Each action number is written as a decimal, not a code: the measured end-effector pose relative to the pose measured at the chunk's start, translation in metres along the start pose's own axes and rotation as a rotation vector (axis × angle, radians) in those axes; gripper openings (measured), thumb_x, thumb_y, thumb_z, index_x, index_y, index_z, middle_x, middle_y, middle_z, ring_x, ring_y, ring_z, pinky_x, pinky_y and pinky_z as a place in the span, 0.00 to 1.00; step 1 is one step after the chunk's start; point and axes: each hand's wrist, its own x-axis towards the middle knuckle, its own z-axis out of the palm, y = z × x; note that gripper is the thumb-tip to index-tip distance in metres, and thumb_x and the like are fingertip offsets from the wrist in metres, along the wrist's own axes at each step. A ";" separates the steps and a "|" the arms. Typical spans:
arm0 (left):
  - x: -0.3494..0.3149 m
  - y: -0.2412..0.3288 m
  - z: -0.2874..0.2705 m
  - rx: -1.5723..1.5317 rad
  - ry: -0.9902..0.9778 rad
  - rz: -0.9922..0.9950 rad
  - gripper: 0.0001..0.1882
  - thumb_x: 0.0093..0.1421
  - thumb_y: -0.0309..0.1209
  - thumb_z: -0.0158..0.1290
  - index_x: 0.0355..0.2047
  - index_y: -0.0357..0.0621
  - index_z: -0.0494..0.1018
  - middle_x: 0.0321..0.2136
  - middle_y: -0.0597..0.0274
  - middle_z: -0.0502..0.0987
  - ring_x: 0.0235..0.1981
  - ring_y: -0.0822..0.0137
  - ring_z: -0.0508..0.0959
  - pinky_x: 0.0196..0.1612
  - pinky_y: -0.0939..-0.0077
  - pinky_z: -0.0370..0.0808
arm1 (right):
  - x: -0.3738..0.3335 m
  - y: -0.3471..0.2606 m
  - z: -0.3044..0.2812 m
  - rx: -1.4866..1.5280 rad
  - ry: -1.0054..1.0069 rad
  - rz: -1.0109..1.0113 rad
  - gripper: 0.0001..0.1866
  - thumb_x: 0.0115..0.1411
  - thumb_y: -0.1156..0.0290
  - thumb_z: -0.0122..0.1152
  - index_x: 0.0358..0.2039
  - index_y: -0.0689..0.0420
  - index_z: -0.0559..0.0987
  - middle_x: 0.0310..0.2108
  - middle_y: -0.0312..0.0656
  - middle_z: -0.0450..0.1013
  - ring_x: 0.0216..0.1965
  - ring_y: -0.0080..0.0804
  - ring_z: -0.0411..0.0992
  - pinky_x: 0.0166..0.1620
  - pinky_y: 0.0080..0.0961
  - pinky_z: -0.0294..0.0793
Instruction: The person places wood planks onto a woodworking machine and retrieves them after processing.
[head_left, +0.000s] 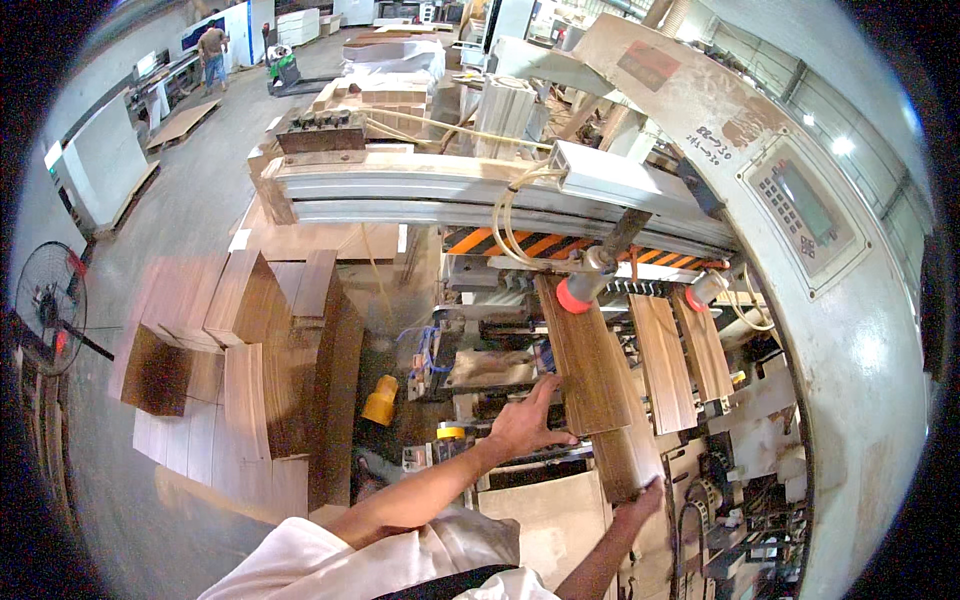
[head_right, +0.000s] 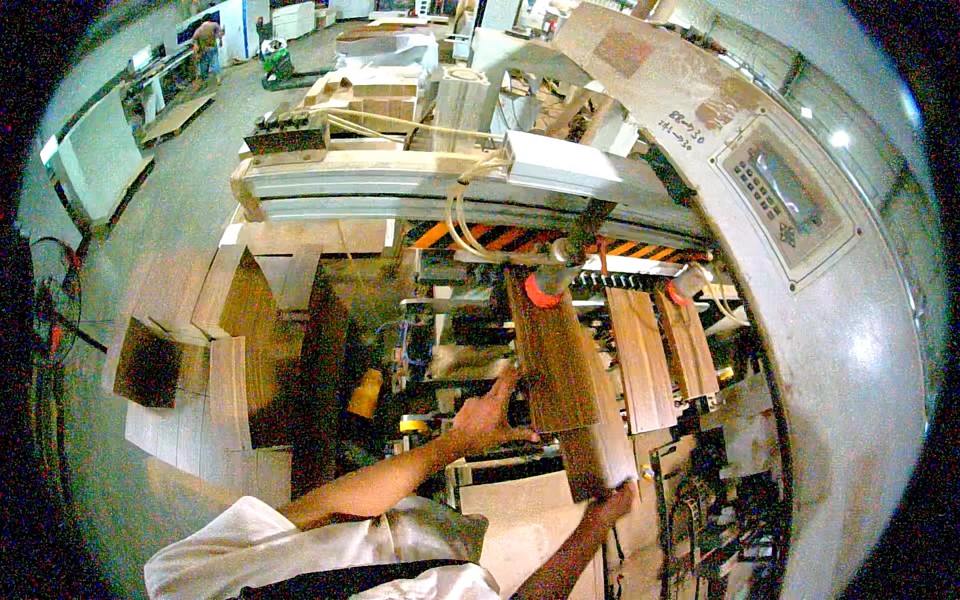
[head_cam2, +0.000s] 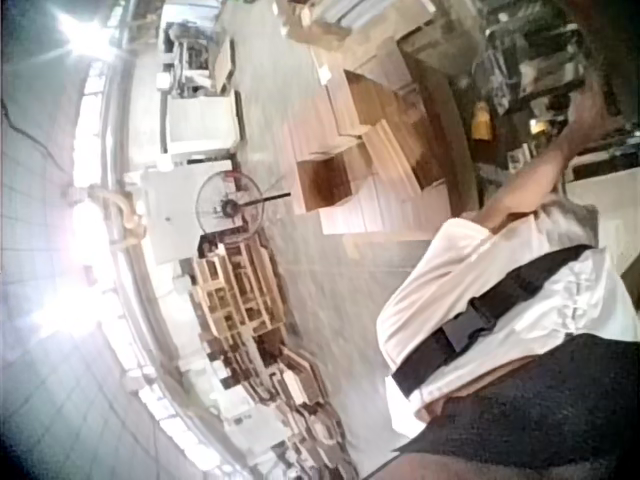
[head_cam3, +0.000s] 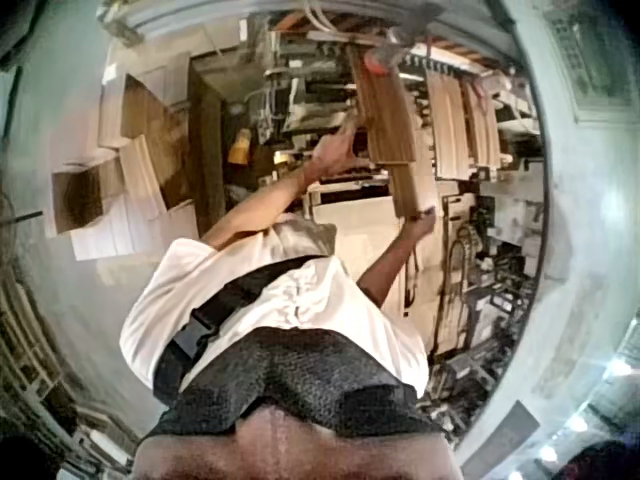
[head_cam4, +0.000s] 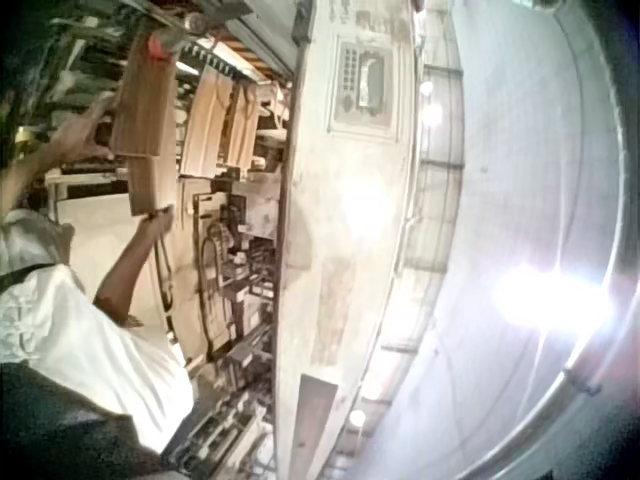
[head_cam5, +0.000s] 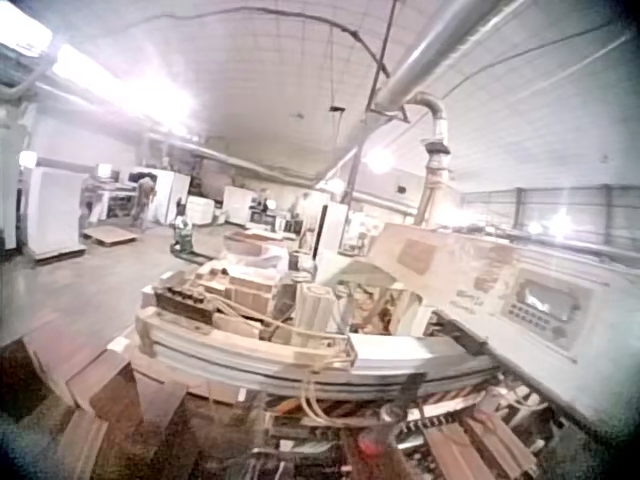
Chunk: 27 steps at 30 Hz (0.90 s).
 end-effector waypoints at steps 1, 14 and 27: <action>-0.001 -0.007 -0.001 0.019 0.022 -0.015 0.55 0.41 0.58 0.62 0.60 0.44 0.46 0.57 0.48 0.61 0.46 0.41 0.73 0.45 0.52 0.74 | -0.023 -0.034 0.021 0.108 0.116 0.098 0.23 0.59 0.59 0.49 0.46 0.65 0.71 0.43 0.47 0.70 0.43 0.42 0.70 0.46 0.41 0.70; 0.005 -0.006 0.006 0.169 -0.048 0.003 0.55 0.42 0.57 0.61 0.61 0.39 0.47 0.60 0.42 0.57 0.47 0.45 0.73 0.46 0.56 0.75 | -0.015 -0.097 -0.113 0.051 0.309 -0.317 0.25 0.63 0.57 0.45 0.48 0.68 0.69 0.47 0.49 0.69 0.46 0.42 0.69 0.47 0.39 0.69; 0.011 0.002 0.005 0.340 -0.196 -0.068 0.52 0.46 0.57 0.59 0.61 0.42 0.45 0.49 0.44 0.69 0.37 0.45 0.78 0.37 0.55 0.77 | 0.138 -0.033 -0.017 0.437 0.220 0.124 0.17 0.62 0.66 0.42 0.44 0.61 0.75 0.44 0.43 0.73 0.42 0.37 0.72 0.48 0.34 0.72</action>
